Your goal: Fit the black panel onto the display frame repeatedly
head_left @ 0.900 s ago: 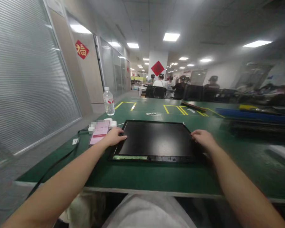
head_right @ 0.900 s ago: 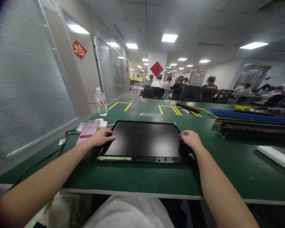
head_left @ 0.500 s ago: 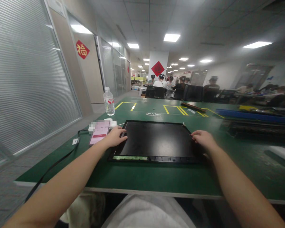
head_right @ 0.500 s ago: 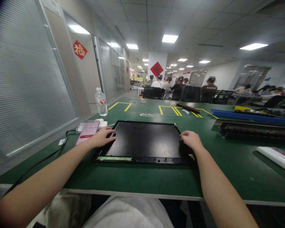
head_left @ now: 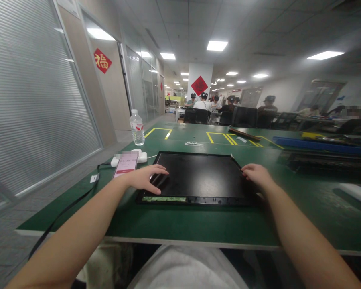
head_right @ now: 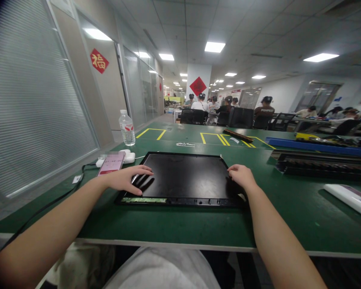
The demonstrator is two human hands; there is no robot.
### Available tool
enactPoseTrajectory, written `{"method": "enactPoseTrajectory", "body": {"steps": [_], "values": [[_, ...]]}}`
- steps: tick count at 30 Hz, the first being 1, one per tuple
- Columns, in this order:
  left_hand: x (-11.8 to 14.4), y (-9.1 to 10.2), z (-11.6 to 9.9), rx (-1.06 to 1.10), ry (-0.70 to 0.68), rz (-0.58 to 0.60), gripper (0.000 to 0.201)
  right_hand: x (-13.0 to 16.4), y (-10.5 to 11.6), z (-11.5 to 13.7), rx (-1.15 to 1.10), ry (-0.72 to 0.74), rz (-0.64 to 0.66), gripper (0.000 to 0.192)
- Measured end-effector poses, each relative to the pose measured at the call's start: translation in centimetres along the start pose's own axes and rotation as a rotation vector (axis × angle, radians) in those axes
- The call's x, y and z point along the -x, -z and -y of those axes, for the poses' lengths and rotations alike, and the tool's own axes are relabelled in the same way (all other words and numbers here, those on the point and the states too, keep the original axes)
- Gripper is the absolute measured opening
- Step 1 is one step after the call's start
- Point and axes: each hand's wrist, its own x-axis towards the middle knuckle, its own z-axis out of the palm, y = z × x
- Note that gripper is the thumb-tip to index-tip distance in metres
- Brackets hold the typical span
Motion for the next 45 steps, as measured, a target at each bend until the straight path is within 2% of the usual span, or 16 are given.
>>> {"method": "enactPoseTrajectory", "body": {"steps": [10, 19, 33, 36, 40, 45], "values": [[0.1, 0.1, 0.2, -0.014, -0.033, 0.016, 0.085, -0.1, 0.1, 0.0, 0.013, 0.001, -0.007, 0.026], [0.0, 0.2, -0.6, 0.031, -0.133, -0.020, 0.078, 0.3, 0.2, 0.4, 0.003, -0.010, 0.003, 0.024], [0.1, 0.3, -1.3, 0.045, -0.126, -0.017, 0.071, 0.0, 0.1, 0.0, 0.006, 0.010, 0.006, 0.024], [0.1, 0.3, -1.0, 0.027, -0.090, -0.021, 0.071, 0.1, 0.1, 0.1, 0.021, 0.001, 0.004, 0.023], [0.0, 0.1, -0.3, -0.047, 0.064, -0.050, 0.069, 0.2, 0.2, 0.2, 0.019, -0.008, 0.006, 0.023], [-1.0, -0.6, 0.8, -0.172, 0.194, -0.177, 0.045, -0.1, 0.1, -0.1, 0.022, 0.004, 0.009, 0.023]]}}
